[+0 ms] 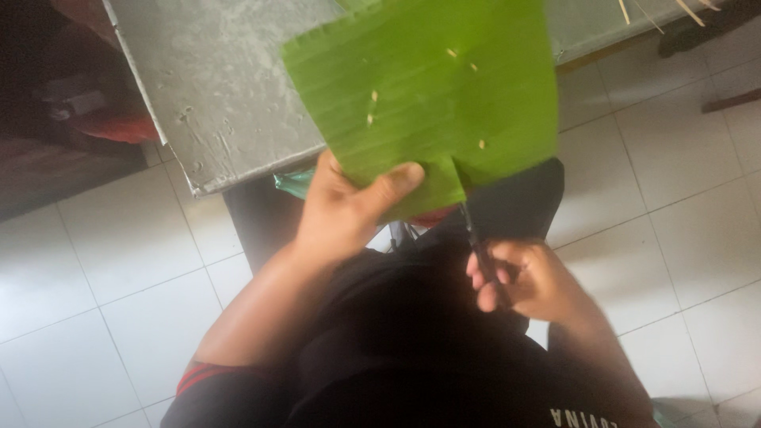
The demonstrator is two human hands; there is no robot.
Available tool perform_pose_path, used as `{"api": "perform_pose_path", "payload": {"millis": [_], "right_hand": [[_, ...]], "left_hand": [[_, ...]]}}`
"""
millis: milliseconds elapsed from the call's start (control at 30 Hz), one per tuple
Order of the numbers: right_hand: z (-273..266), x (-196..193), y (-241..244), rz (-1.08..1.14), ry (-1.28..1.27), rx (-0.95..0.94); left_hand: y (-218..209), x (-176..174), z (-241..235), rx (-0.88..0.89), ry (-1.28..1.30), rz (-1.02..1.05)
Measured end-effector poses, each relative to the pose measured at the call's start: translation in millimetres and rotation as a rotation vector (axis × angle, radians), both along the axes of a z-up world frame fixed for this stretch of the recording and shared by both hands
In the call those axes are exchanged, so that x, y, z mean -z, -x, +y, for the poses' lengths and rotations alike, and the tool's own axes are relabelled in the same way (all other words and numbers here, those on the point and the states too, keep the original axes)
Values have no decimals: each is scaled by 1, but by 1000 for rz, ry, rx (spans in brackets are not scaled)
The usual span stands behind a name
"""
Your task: The person folds a banana leaf into a cone-shaped container, trims the edges with scissors, and secures the shape with a wooden skewer. The process is repeated with another leaf, cutting it to size and folding it into a similar container.
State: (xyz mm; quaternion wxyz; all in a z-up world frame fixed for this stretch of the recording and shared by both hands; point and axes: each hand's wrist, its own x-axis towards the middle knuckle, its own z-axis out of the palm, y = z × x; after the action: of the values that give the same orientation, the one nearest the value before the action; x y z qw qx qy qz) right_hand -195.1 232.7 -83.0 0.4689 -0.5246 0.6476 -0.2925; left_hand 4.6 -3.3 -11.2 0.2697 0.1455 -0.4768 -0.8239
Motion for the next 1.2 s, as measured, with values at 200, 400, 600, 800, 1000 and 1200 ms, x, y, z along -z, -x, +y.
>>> {"api": "perform_pose_path", "payload": {"millis": [200,400,600,800,1000,1200], "right_hand": [[9,-28,80,-540,264,246],[-40,-60,86,-566,323,107],[-67,-73,36,-598,312,435],[-83,-65,0,-679,881,764],[-81,-37,-22,-545,861,824],[-48,-27,2,-217,428,356]], "left_hand": [[-6,-4,-39,359,345,-65],[36,15,-57,1045,718,-244],[42,41,-62,1021,-61,11],[41,45,-13,675,-398,558],[50,56,33,-4,-173,197],[12,43,-23,-218,-153,178]]}}
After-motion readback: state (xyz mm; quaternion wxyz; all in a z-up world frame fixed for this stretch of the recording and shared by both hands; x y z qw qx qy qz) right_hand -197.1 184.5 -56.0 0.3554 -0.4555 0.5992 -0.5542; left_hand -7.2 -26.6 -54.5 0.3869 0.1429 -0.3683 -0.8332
